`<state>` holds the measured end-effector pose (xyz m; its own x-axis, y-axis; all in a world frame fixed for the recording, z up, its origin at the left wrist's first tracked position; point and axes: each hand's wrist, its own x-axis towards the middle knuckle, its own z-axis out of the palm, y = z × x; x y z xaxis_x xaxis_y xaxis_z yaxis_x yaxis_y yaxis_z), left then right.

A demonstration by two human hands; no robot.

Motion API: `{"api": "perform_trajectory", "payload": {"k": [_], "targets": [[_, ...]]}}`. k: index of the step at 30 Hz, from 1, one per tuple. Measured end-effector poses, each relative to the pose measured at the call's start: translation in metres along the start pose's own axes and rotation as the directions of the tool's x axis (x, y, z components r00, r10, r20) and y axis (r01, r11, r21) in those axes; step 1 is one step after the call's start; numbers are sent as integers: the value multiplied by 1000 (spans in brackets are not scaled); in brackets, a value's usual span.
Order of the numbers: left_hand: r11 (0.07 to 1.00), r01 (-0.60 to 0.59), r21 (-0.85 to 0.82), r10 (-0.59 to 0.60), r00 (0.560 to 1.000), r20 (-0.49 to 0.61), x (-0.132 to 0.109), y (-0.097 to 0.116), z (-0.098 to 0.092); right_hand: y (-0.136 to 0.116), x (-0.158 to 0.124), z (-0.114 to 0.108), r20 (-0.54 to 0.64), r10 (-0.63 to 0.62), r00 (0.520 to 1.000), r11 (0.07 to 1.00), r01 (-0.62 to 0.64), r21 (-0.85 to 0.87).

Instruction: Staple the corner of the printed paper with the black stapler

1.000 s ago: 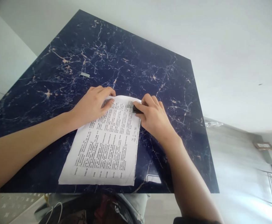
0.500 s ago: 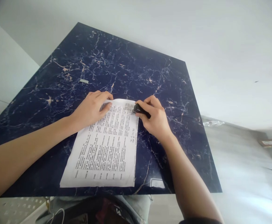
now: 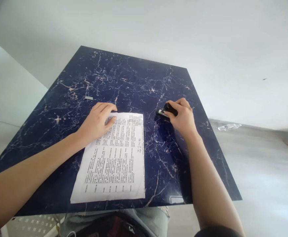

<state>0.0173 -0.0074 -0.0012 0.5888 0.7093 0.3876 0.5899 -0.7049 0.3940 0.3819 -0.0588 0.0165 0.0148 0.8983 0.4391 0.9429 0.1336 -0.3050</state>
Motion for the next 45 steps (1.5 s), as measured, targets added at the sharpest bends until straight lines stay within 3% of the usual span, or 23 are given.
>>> {"api": "perform_trajectory", "payload": {"k": [4,8,12,16,20,25,28,40,45], "targets": [[996,-91,-12,91,994,63,0,-1,-2,16,0,-8,108,87,990,996,-85,-25],[986,-159,-53,166,965,201,-1,-1,-3,23,-1,-14,297,276,914,960,-247,-131],[980,-196,-36,197,936,291,-4,-1,-2,16,-1,-14,231,364,902,929,-334,-159],[981,-191,-29,188,907,376,-7,-2,3,-6,-1,-13,128,306,943,951,-295,-96],[985,-162,-52,169,882,441,-7,-5,8,-47,-6,-9,-23,165,986,986,-164,37],[987,-110,-115,149,893,425,-2,-10,7,-111,-29,4,97,-37,995,938,2,346],[979,-87,-182,155,903,401,0,-12,3,-131,-41,13,144,-122,982,904,50,424],[990,-94,-107,129,907,401,-2,-10,3,-133,-45,35,211,-219,953,890,106,444],[993,-80,-86,110,896,430,-1,-9,1,-118,-33,26,204,-204,957,866,79,494]]}}
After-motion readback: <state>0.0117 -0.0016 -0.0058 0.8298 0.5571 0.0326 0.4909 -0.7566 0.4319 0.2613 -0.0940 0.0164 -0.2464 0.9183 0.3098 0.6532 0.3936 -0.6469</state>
